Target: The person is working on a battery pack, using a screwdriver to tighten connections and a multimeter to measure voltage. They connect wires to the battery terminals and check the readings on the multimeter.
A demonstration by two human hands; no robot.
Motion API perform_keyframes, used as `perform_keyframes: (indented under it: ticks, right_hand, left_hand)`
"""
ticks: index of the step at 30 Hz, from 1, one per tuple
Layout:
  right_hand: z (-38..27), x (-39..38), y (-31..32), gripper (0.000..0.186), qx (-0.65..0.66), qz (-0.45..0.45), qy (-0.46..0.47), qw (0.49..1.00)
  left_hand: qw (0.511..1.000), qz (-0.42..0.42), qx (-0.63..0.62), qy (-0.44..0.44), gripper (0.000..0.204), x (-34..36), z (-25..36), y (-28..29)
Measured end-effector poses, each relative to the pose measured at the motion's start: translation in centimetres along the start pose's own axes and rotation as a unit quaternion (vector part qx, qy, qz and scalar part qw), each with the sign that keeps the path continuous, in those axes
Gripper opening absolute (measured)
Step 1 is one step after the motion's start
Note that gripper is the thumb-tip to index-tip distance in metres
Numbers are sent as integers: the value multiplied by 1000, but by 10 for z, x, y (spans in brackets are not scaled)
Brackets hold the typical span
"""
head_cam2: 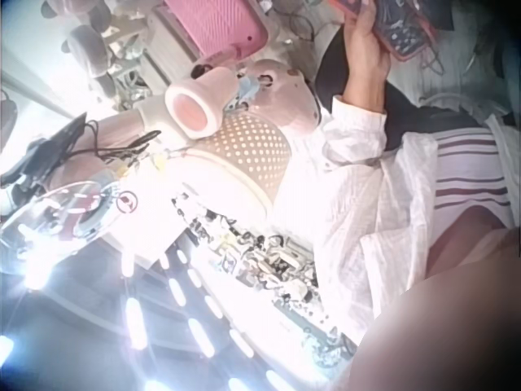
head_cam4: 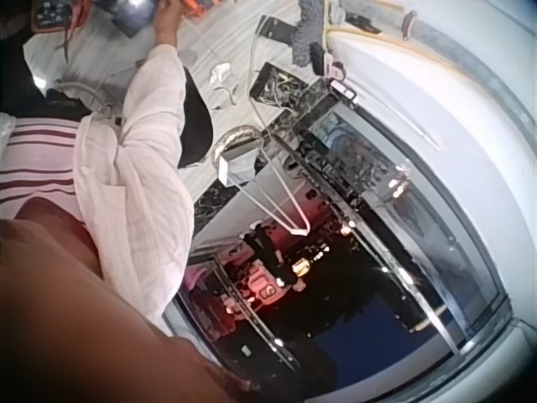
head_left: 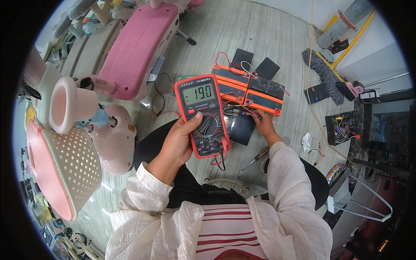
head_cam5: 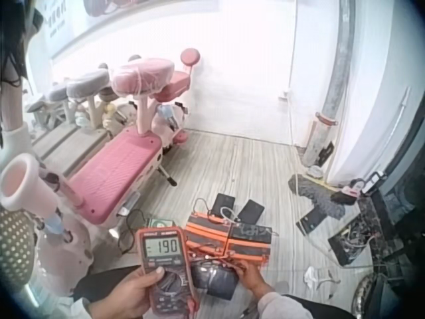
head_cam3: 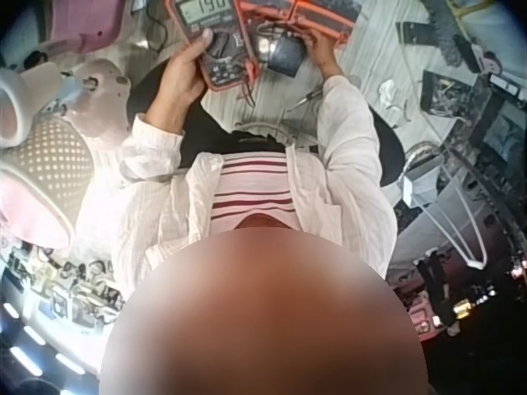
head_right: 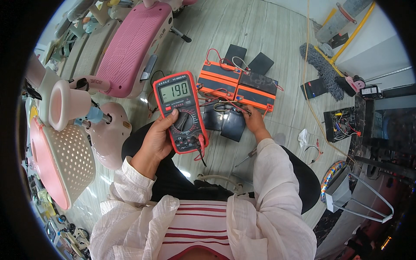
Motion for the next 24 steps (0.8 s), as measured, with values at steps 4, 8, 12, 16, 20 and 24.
perform_keyframes:
  ticks: [4, 8, 12, 16, 20, 24]
  right_hand:
    - [5, 2, 0, 23, -7, -6, -9, 1000]
    - [2, 1, -2, 23, -14, -11, -20, 1000]
    - [1, 1, 0, 23, -13, -8, -14, 1000]
    - [-1, 0, 2, 22, -4, -3, 1, 1000]
    - [-5, -1, 1, 19, 15, 12, 28, 999]
    - [-6, -1, 2, 19, 13, 17, 28, 999]
  left_hand:
    - [1000, -7, -9, 2, 29, 0, 0, -3]
    - [1000, -4, -9, 3, 28, -2, 2, -4]
    - [1000, -6, -8, 3, 28, -2, 2, -5]
    - [1000, -5, -2, -4, 29, -1, 1, -4]
    - [1000, -1, 3, -5, 30, -1, 1, -4]
    - [1000, -6, 0, -7, 30, 0, 0, -3]
Point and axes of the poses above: each hand's wrist, its own x-axis towards the middle knuckle, its own y-axis out of the back of the hand, z = x × y, the point moved 8 cm from there along x, towards the middle knuckle, and after that the axes turned 1 degree about -y, right-handed, at the moved point
